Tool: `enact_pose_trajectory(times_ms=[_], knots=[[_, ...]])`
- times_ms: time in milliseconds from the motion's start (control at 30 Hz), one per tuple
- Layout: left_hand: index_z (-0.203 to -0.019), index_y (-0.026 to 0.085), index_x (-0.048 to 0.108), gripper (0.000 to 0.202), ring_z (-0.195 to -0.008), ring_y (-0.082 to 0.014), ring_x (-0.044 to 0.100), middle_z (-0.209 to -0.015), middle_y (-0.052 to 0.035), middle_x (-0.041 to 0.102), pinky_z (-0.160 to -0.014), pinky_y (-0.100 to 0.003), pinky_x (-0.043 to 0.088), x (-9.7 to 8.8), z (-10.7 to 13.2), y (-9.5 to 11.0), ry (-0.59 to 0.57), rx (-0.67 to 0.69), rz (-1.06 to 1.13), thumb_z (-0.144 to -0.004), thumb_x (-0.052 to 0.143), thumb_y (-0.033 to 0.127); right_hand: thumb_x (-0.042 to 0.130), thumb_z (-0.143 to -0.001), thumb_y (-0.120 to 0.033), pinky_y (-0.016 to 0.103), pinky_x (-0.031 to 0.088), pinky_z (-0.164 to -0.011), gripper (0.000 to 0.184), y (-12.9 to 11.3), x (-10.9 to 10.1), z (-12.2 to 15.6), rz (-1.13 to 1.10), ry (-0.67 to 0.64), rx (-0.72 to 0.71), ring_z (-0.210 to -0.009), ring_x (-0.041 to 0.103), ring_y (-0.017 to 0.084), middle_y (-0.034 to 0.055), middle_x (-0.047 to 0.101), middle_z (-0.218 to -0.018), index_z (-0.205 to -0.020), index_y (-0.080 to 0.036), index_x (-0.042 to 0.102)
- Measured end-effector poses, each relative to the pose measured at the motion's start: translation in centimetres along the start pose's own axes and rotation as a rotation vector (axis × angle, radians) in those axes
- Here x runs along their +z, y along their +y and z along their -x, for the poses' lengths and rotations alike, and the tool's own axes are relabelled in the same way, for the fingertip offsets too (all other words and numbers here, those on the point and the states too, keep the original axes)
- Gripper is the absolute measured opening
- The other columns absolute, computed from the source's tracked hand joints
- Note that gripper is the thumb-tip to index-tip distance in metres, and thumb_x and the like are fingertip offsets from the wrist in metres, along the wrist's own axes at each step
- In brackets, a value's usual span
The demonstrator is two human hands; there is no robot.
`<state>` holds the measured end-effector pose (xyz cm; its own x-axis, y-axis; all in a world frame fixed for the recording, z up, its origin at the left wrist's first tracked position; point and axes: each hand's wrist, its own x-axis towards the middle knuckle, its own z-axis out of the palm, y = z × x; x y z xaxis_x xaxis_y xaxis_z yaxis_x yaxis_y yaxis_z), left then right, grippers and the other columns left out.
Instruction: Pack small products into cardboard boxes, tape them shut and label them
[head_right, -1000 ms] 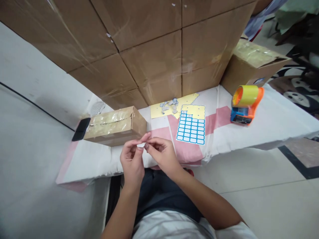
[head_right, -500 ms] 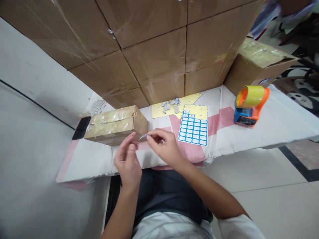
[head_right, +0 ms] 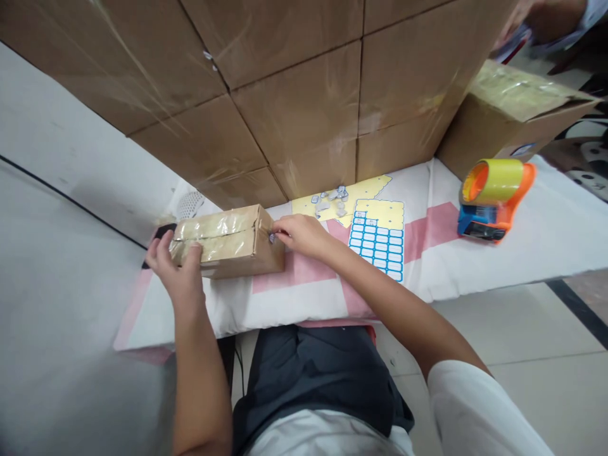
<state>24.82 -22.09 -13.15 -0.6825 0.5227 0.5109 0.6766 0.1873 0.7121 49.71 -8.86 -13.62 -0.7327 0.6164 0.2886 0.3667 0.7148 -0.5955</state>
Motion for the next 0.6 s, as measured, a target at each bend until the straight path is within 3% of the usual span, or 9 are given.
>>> enact_pose_trajectory(times_ms=[100,267,400,500,600], knots=[[-0.139,0.019,0.06,0.059,-0.149,-0.0331,0.036,-0.155,-0.017,0.039,-0.126,-0.049,0.026,-0.1,0.3,0.1,0.007,0.011,-0.003,-0.083,0.072,0.032,0.055,-0.095,-0.013,0.028,0.037,-0.074,0.02,-0.3,0.4,-0.2,-0.001,0.006,0.022,-0.092,0.065,0.02,0.0041,0.076,-0.1,-0.099,-0.02,0.074],[-0.139,0.024,0.06,0.06,-0.147,-0.0305,0.038,-0.154,-0.0123,0.043,-0.125,-0.048,0.027,0.1,0.0,0.5,0.023,-0.027,-0.042,-0.08,0.071,0.035,0.066,-0.092,-0.027,0.03,0.042,-0.071,0.022,-1.1,2.0,0.3,-0.044,0.201,0.296,-0.087,0.068,0.023,0.0056,0.077,-0.096,-0.112,-0.019,0.071],[-0.136,0.026,0.062,0.059,-0.146,-0.03,0.041,-0.153,-0.0109,0.045,-0.124,-0.048,0.027,0.3,0.0,0.4,0.031,-0.018,-0.065,-0.079,0.07,0.037,0.062,-0.092,-0.022,0.032,0.052,-0.08,0.021,-2.6,4.9,2.2,-0.417,0.266,0.372,-0.086,0.072,0.022,0.005,0.08,-0.096,-0.106,-0.02,0.079],[-0.136,0.027,0.062,0.059,-0.145,-0.0302,0.042,-0.152,-0.01,0.046,-0.124,-0.048,0.028,0.2,0.0,0.2,0.035,-0.015,-0.07,-0.079,0.07,0.038,0.059,-0.093,-0.025,0.037,0.057,-0.086,0.034,-3.8,6.7,3.7,-0.657,0.294,0.454,-0.094,0.074,0.024,0.0087,0.079,-0.114,-0.121,-0.018,0.076],[-0.138,0.025,0.062,0.061,-0.144,-0.0302,0.042,-0.153,-0.0114,0.046,-0.123,-0.048,0.028,0.0,0.0,0.0,0.019,-0.006,-0.069,-0.08,0.07,0.039,0.055,-0.095,-0.025,0.039,0.058,-0.089,0.045,-4.6,7.3,4.1,-0.805,0.326,0.509,-0.098,0.074,0.024,0.0102,0.074,-0.128,-0.138,-0.015,0.066]])
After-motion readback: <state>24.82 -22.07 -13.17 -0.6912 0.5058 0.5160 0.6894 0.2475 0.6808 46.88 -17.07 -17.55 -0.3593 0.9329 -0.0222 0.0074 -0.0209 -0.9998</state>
